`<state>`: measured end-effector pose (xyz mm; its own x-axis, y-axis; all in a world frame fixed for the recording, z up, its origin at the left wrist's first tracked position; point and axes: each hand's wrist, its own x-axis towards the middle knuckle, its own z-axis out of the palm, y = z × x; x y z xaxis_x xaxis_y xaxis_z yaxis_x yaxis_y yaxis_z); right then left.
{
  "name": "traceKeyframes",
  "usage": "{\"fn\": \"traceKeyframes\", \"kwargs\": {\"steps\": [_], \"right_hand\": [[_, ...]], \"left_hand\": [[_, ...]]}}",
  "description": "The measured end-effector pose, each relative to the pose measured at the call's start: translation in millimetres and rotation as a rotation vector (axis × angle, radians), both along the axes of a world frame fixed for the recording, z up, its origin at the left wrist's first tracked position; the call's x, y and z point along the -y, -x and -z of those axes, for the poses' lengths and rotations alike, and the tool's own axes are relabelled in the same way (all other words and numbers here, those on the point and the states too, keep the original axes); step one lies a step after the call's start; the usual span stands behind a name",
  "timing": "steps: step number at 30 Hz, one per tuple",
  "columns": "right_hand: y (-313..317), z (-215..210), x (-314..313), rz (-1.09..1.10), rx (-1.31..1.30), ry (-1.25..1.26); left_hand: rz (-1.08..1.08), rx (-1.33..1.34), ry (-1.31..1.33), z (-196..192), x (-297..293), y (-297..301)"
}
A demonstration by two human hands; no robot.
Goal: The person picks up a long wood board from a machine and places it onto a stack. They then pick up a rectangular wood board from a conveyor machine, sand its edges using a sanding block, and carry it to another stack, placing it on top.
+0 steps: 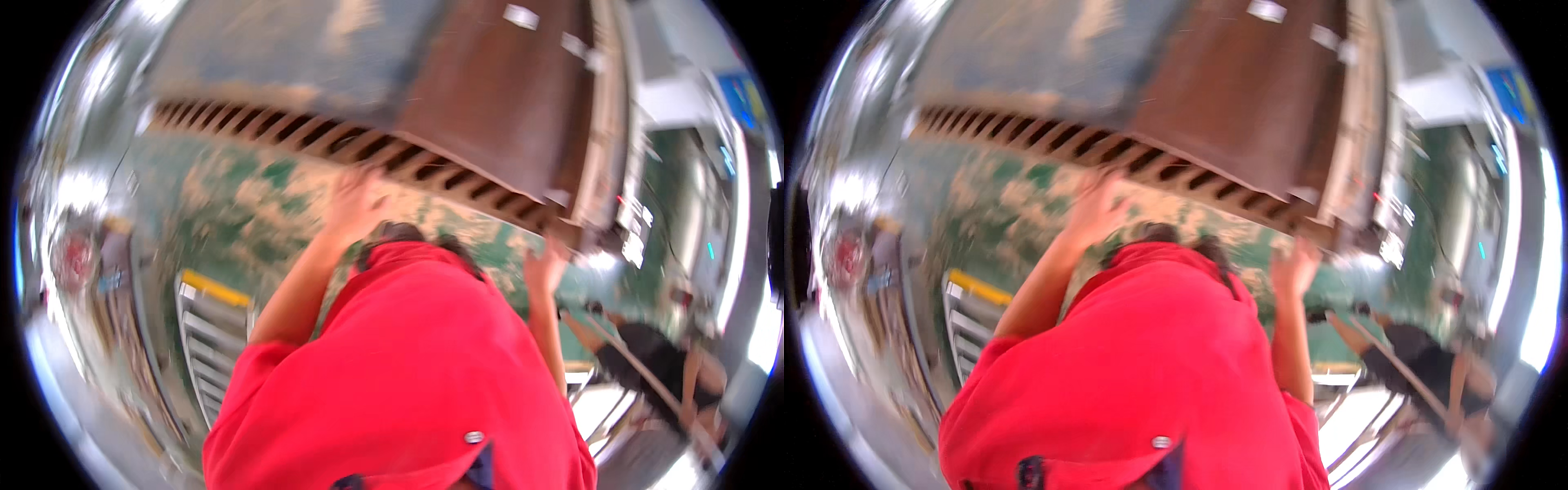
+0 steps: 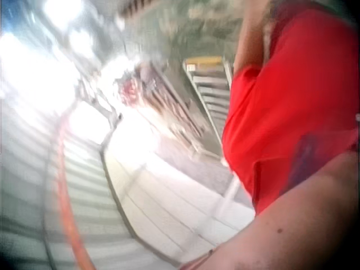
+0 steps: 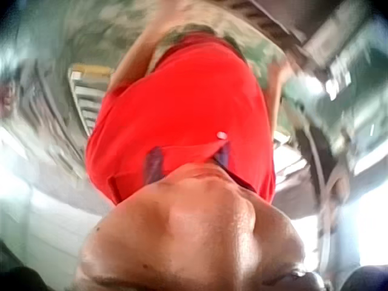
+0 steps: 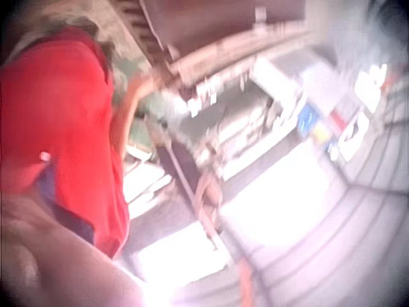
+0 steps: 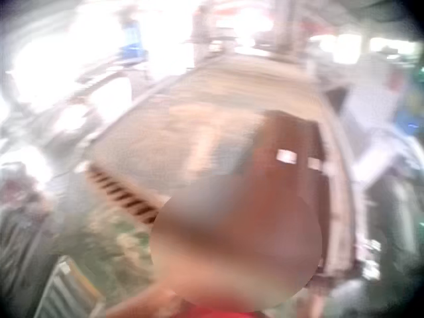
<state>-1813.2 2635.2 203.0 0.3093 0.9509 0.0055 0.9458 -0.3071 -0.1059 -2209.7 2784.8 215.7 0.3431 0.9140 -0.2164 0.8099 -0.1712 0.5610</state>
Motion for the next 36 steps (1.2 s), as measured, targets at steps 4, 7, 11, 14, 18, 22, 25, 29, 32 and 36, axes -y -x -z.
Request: {"fn": "traceKeyframes", "kwargs": {"steps": [4, 7, 11, 14, 18, 22, 25, 29, 32, 36], "right_hand": [[22, -14, 0, 0.119, -0.052, -0.102], [33, -22, 0, 0.185, -0.081, -0.104], [27, -17, 0, 0.215, -0.106, -0.184], [9, -9, 0, 0.232, -0.110, -0.304], [-28, -6, -9, 0.314, -0.091, -0.312], [-72, -17, -33, 0.340, -0.156, -0.042], [-93, -28, -46, 0.220, -0.210, 0.320], [-93, -33, -65, 0.230, -0.089, 0.330], [-96, -35, -78, 0.329, -0.181, 0.543], [-105, -36, -83, 0.194, -0.277, 0.609]], "left_hand": [[0.125, 0.008, -0.295, -5, 3, -9], [0.150, -0.015, -0.280, -6, 2, -9], [0.201, -0.064, -0.331, 1, 3, -15], [0.198, -0.092, -0.341, 7, 6, -22], [0.171, -0.187, -0.258, 11, 6, -31], [0.129, -0.244, -0.235, 5, 2, -43], [0.045, -0.233, -0.141, -9, -1, -63], [-0.083, -0.001, 0.186, -52, -8, -104], [-0.035, 0.205, 0.507, -103, -15, -136], [0.145, 0.357, 0.609, -155, -29, -178]]}}
